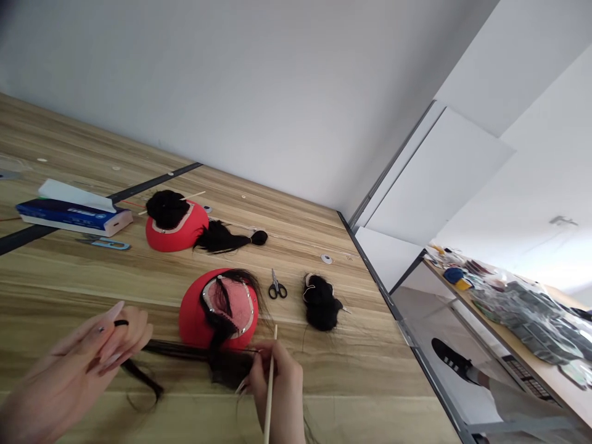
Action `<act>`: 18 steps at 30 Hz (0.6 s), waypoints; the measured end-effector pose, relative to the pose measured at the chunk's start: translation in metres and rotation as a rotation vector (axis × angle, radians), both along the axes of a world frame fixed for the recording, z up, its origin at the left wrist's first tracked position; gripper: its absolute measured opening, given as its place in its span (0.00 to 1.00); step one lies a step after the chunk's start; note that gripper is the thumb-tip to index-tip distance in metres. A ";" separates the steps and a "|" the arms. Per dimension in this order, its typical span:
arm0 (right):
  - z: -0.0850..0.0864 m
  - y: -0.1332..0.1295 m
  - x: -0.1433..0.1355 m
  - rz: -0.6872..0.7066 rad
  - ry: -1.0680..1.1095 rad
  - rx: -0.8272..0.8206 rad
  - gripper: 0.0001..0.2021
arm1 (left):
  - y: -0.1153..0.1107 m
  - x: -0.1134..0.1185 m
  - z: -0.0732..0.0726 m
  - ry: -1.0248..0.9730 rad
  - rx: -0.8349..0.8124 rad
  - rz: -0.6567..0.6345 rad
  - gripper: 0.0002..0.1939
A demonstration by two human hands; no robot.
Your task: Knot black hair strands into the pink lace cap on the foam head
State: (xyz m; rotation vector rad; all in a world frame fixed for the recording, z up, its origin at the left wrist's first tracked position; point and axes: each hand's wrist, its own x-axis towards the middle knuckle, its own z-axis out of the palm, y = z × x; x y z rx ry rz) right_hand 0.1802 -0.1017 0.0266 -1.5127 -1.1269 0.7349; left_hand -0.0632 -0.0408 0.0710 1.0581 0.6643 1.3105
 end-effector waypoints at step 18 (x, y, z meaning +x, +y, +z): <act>0.010 0.016 -0.005 -0.114 0.642 0.093 0.21 | -0.013 -0.004 -0.025 0.029 -0.102 0.099 0.20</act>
